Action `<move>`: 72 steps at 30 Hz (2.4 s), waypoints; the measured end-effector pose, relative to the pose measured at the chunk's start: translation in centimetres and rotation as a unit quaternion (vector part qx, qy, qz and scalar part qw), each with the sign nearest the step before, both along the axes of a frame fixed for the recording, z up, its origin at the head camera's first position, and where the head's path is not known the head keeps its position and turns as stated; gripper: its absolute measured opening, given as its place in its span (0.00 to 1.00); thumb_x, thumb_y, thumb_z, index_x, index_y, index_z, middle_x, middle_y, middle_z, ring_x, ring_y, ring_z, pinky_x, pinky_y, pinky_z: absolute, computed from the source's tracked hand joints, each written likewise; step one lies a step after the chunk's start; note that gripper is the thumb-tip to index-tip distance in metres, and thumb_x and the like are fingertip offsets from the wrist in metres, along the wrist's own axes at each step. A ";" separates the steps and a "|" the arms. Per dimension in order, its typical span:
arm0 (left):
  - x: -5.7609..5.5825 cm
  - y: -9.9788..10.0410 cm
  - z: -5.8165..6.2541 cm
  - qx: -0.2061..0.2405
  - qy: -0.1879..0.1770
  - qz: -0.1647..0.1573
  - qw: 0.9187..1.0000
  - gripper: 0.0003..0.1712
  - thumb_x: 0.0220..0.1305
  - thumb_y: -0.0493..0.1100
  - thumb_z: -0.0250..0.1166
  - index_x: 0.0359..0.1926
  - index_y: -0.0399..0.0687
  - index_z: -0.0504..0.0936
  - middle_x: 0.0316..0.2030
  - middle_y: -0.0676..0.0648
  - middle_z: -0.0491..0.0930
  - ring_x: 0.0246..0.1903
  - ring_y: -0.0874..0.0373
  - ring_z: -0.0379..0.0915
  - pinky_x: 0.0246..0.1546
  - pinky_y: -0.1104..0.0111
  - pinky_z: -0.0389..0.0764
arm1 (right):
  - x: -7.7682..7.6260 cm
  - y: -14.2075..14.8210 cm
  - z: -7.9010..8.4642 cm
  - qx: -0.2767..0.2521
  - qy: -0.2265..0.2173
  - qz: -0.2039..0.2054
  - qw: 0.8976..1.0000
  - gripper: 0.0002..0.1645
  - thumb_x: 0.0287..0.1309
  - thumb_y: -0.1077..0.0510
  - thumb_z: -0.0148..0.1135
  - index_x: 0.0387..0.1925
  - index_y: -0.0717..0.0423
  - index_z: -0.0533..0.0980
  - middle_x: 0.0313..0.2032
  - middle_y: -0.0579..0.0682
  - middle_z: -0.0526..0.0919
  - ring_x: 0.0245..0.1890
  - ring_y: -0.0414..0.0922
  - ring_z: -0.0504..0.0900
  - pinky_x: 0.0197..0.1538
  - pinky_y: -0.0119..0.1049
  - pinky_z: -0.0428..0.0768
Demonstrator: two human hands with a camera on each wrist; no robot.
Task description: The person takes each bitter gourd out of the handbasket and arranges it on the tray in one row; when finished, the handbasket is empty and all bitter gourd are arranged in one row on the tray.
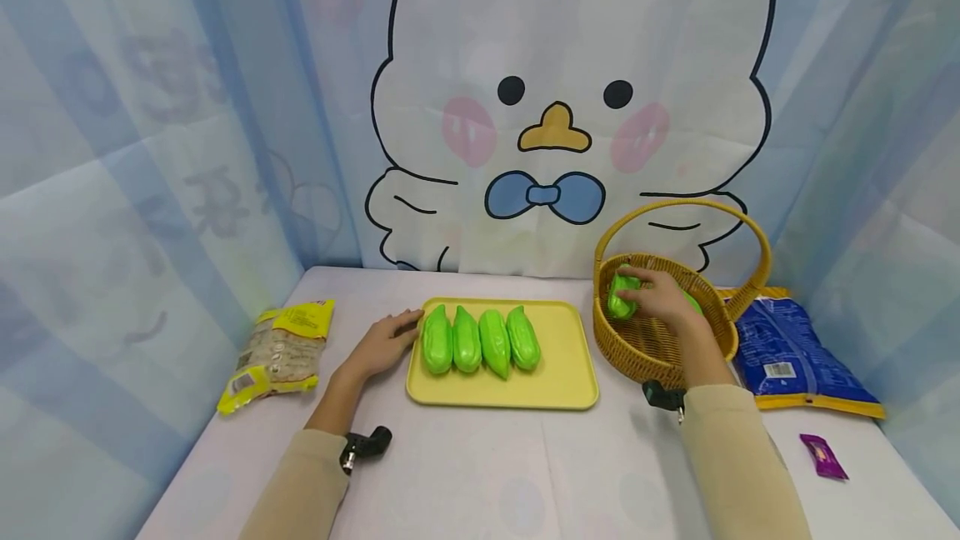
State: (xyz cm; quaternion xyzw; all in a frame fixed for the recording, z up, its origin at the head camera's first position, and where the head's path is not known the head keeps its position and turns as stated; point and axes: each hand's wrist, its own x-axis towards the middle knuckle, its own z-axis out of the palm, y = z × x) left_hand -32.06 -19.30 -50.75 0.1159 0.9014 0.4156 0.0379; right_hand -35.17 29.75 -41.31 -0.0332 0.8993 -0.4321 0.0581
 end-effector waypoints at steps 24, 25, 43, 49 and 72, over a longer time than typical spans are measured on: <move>-0.2 0.2 -0.1 -0.004 -0.008 0.005 1.000 0.29 0.81 0.48 0.54 0.78 0.51 0.67 0.78 0.41 0.63 0.80 0.44 0.53 0.85 0.48 0.43 | 5.4 -0.8 0.6 -0.040 0.129 -0.038 0.990 0.33 0.73 0.50 0.64 0.76 0.46 0.70 0.77 0.63 0.60 0.61 0.61 0.71 0.47 0.31 0.82; -0.2 0.2 -0.1 -0.004 -0.008 0.005 1.000 0.29 0.81 0.48 0.54 0.78 0.51 0.67 0.78 0.41 0.63 0.80 0.43 0.53 0.85 0.48 0.43 | 5.5 -0.9 0.7 -0.041 0.133 -0.038 0.990 0.33 0.73 0.50 0.64 0.75 0.46 0.70 0.77 0.63 0.60 0.63 0.63 0.70 0.48 0.32 0.81; -0.2 0.1 -0.1 -0.005 -0.001 -0.002 1.000 0.29 0.82 0.47 0.53 0.78 0.49 0.67 0.78 0.41 0.63 0.80 0.43 0.53 0.85 0.49 0.43 | 6.6 -2.7 2.9 -0.068 0.169 0.021 0.983 0.32 0.68 0.49 0.69 0.71 0.50 0.75 0.77 0.57 0.63 0.64 0.59 0.72 0.45 0.20 0.83; 0.0 0.2 0.0 -0.001 -0.001 0.000 1.000 0.29 0.81 0.47 0.54 0.78 0.49 0.68 0.78 0.41 0.64 0.80 0.44 0.54 0.85 0.50 0.43 | 6.9 -2.5 3.0 -0.065 0.168 0.037 0.983 0.32 0.67 0.50 0.71 0.69 0.52 0.76 0.75 0.57 0.65 0.62 0.56 0.73 0.46 0.22 0.82; 0.2 0.2 0.3 -0.004 -0.004 0.003 1.000 0.29 0.81 0.47 0.54 0.78 0.50 0.67 0.78 0.41 0.63 0.80 0.43 0.53 0.85 0.48 0.43 | 6.4 -4.4 2.2 -0.045 0.120 0.116 0.985 0.30 0.66 0.51 0.71 0.68 0.47 0.77 0.72 0.54 0.69 0.63 0.57 0.73 0.57 0.44 0.81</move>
